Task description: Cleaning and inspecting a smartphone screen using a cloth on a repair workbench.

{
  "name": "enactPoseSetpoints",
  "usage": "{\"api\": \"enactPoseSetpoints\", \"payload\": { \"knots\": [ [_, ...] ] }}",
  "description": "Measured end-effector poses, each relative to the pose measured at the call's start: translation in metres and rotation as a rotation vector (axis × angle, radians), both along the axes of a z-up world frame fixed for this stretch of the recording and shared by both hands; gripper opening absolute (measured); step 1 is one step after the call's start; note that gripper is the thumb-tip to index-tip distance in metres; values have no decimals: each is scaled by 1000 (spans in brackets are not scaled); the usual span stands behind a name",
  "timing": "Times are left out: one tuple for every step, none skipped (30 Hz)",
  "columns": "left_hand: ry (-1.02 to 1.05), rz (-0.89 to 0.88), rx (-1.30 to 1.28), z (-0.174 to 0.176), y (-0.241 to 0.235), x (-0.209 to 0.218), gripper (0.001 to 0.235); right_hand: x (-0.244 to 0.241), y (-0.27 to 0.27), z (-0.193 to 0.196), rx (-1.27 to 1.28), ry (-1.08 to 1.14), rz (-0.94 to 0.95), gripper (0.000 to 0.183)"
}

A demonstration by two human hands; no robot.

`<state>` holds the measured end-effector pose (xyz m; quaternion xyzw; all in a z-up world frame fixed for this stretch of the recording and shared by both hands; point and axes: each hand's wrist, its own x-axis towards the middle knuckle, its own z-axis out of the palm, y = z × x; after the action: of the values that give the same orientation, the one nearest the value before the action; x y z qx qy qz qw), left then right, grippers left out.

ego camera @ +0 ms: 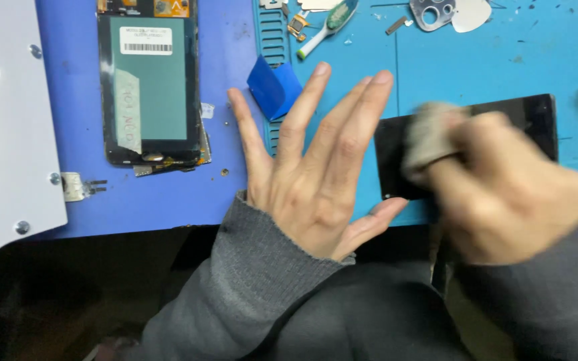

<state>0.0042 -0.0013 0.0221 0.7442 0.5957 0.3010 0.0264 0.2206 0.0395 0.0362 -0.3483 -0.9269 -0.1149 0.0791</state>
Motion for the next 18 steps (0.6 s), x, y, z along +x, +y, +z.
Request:
{"api": "enactPoseSetpoints", "payload": {
  "knots": [
    [3, -43, -50, 2, 0, 1, 83, -17, -2, 4, 34, -17, 102, 19],
    [4, -50, -52, 2, 0, 1, 83, -8, -2, 6, 32, -17, 95, 19],
    [16, -48, -49, 2, 1, 1, 87, 0, -3, 7, 59, -60, 36, 16],
    [23, -43, -42, 3, 2, -1, 92, 7, -2, 10, 90, -108, -19, 18],
    [18, -46, -40, -1, 3, 2, 92, 16, -2, 7, 91, -114, -22, 18],
    [11, -29, 0, -3, 3, 4, 79, 23, 0, 2, 119, -159, -118, 20],
    [5, -12, 40, -5, 3, 6, 72, 32, 1, -4, 145, -204, -215, 23],
    [3, -20, 45, -2, 2, 5, 72, 13, 1, 0, 150, -206, -223, 23],
    [21, -50, -4, 0, 1, 4, 73, -5, 1, 3, 187, -150, -99, 19],
    [41, -86, -59, 3, 1, 2, 80, -25, 1, 6, 218, -91, 19, 20],
    [43, -99, -58, 2, 1, 3, 80, -4, 1, 7, 217, -92, 6, 20],
    [35, -94, -46, 1, 3, 3, 72, 17, 2, 9, 143, -167, -114, 25],
    [28, -88, -34, 0, 4, 3, 72, 37, 2, 12, 67, -239, -234, 41],
    [30, -99, -26, -1, 6, 3, 72, 48, 5, 3, 73, -237, -246, 41],
    [-2, -100, 3, -3, 8, 4, 70, 61, 7, -6, 122, -197, -295, 25],
    [-34, -108, 26, -5, 8, 6, 69, 76, 5, -15, 166, -158, -350, 9],
    [-32, -126, 28, -5, 7, 6, 69, 51, -1, -7, 166, -157, -368, 9],
    [-4, -119, 11, -3, 7, 6, 70, 25, -5, 2, 164, -129, -253, 10]
  ]
}}
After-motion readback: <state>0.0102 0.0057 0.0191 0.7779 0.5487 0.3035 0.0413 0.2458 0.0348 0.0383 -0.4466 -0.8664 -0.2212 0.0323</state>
